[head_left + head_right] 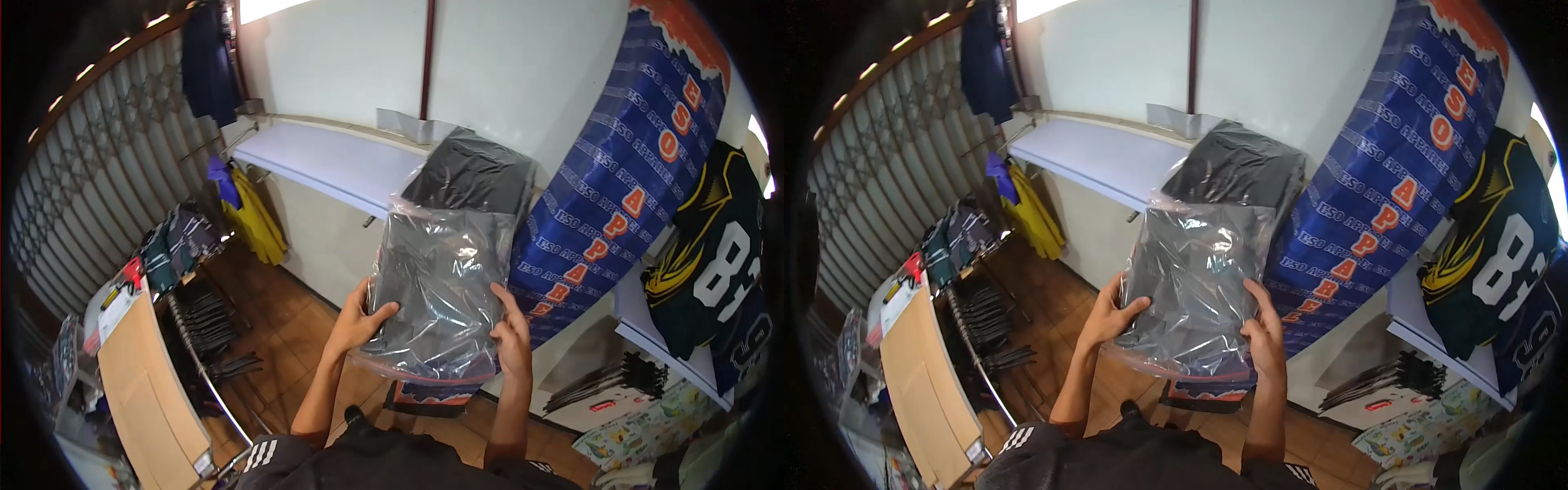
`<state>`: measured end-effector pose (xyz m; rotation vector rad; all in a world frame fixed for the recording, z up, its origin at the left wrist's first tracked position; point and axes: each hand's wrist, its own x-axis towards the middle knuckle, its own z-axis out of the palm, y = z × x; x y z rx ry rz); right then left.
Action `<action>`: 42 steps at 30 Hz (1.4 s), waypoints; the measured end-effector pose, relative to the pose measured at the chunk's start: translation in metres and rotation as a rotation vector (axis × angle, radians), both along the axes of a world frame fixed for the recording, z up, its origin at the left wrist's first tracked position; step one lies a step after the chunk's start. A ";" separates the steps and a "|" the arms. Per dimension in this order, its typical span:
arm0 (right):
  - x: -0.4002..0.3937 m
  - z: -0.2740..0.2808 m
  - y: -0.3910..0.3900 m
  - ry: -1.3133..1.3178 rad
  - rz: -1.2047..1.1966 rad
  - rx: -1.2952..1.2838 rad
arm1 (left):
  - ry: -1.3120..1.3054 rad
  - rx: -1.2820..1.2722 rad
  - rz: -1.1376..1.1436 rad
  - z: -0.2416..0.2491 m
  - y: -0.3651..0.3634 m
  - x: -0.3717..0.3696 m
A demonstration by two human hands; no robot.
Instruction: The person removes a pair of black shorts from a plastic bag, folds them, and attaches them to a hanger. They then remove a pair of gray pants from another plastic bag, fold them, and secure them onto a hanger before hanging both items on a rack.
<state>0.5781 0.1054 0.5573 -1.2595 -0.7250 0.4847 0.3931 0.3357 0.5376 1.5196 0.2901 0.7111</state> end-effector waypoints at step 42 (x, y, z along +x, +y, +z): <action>-0.693 -0.169 0.080 0.040 1.245 -0.273 | 0.484 0.024 1.371 -0.142 -0.253 -0.788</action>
